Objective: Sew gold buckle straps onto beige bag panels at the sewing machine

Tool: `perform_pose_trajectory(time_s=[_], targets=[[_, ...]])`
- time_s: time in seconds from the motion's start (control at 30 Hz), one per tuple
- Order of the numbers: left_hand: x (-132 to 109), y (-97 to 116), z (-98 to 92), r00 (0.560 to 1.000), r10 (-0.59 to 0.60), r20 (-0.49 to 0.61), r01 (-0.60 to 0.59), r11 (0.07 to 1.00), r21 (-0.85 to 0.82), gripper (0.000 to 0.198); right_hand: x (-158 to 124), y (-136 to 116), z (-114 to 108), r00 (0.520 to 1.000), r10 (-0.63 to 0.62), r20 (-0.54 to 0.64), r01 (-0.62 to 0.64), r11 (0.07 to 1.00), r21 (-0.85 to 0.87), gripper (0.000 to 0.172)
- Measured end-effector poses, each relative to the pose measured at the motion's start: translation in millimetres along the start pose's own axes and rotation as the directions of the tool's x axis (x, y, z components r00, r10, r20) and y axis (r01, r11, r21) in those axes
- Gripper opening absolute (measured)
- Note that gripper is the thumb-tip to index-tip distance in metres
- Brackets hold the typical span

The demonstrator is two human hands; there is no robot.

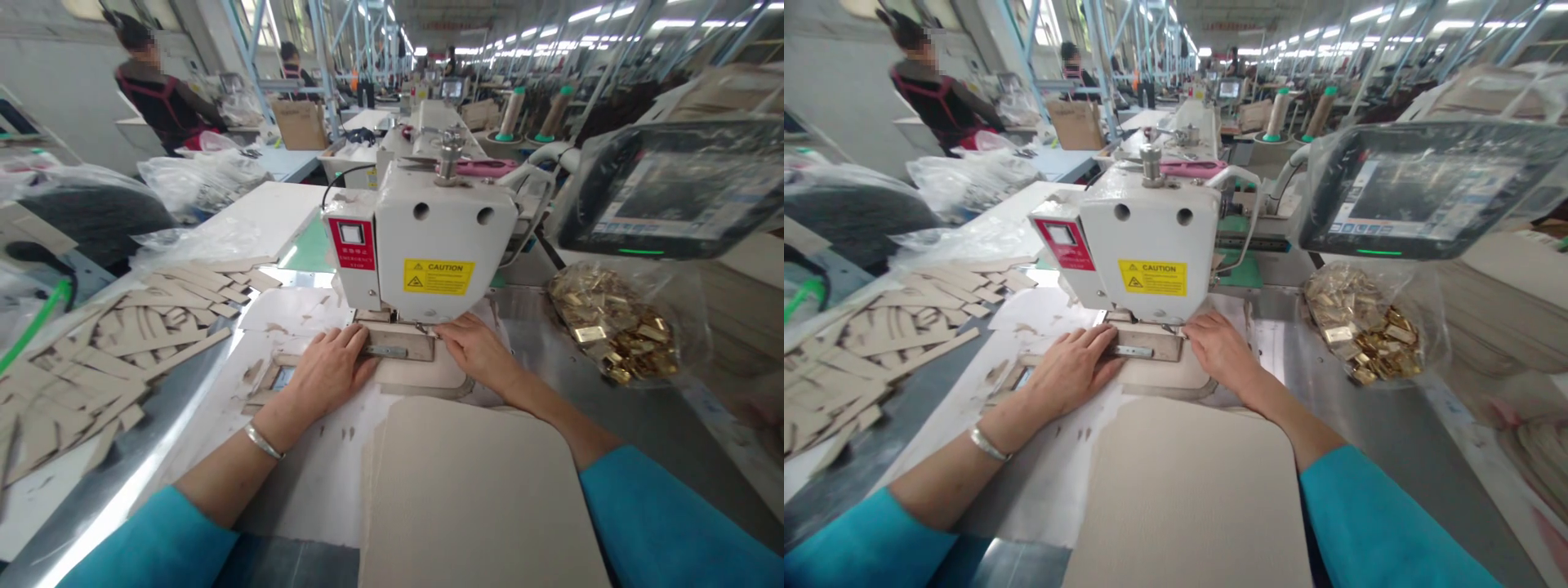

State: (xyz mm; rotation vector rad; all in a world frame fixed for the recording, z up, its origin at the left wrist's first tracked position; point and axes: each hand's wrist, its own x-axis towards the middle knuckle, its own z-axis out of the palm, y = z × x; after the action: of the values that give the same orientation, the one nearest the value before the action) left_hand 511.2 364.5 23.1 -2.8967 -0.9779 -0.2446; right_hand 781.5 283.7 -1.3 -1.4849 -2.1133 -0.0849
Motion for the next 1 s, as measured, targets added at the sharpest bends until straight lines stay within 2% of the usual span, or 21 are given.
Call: perform_pose_trajectory(time_s=[0.2,0.43,0.63,0.77,1.0], targets=[[10,18,1.1,0.999,0.041,0.009,-0.040,0.999,-0.028,0.037,-13,19,-14,0.999,0.009,0.032,-0.009,1.000,0.000,0.020],[18,38,8.4,0.996,0.084,0.010,-0.084,0.996,-0.008,0.042,-36,37,-28,0.999,0.042,0.033,-0.042,0.999,-0.011,0.018],[23,51,7.1,0.998,0.057,0.026,-0.057,0.998,-0.007,0.041,-55,48,-42,0.997,0.072,-0.003,-0.072,0.997,-0.020,0.019],[27,62,6.0,0.995,0.082,0.060,-0.080,0.996,-0.024,0.044,-68,56,-50,0.996,0.081,-0.043,-0.083,0.995,-0.046,0.016],[30,76,5.6,0.993,0.102,0.058,-0.098,0.993,-0.070,0.038,-82,65,-54,0.992,0.101,-0.073,-0.105,0.994,-0.044,0.016]])
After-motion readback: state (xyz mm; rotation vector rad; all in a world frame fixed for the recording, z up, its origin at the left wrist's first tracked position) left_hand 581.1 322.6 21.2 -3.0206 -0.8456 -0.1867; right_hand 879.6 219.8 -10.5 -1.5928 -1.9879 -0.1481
